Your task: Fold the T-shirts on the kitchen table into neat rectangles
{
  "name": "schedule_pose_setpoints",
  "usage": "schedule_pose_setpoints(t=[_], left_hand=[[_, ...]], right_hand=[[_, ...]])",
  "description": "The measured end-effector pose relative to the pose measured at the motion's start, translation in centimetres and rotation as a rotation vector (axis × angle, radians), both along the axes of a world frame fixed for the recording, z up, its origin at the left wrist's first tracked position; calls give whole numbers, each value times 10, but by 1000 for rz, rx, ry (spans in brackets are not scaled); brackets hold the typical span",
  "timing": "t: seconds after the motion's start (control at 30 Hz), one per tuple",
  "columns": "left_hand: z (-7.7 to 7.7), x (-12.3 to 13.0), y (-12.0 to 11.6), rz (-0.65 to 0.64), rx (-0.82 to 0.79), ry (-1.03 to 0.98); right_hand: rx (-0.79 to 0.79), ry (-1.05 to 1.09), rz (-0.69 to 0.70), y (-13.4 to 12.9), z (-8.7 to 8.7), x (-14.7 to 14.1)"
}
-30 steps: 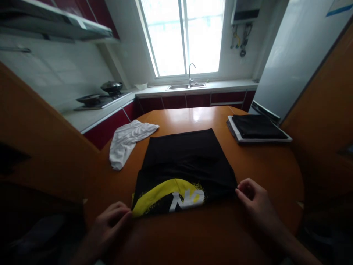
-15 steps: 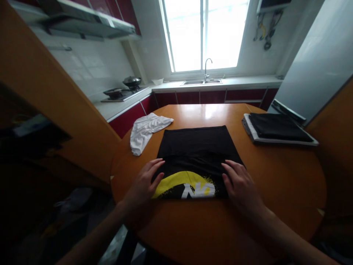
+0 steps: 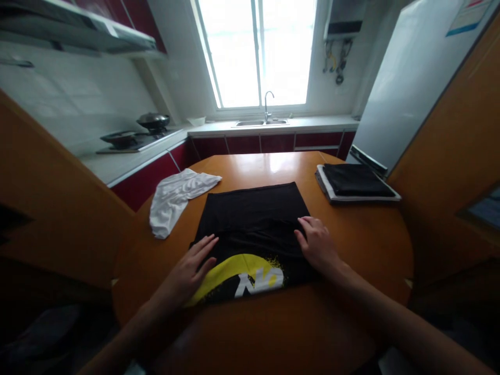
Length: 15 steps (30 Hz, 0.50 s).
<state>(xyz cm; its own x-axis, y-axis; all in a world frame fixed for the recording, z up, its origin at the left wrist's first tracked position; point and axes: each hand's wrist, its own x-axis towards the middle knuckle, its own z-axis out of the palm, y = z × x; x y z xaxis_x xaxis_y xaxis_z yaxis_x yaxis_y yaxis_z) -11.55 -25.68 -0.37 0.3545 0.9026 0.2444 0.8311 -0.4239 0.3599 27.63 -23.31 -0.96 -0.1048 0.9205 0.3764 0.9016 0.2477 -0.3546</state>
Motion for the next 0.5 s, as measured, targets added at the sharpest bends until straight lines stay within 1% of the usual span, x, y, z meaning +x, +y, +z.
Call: schedule_pose_setpoints(t=[0.07,0.1,0.13,0.2,0.27,0.33,0.4,0.5], left_hand=[[7,-13,14,122,44,-79],[9,-20,22,182,56,-86],[9,-27,29,233,53,-79],[6,-38,41,289,11,-66],[3,-45,47,285,-33,-74],[2,-46,47,258,-45,-99],[5,-42,45,237,-48,-143],[9,-34,42,220,-28,-221]], right_hand=[[-15,10,-88,22,0,19],[-44,15,-100,33,-4,28],[-77,21,-93,43,-8,34],[-117,36,-67,58,-18,41],[-129,67,-41,65,-24,43],[-143,127,-15,64,-23,43],[-158,198,-1,59,-16,43],[-151,271,-22,52,-3,43]])
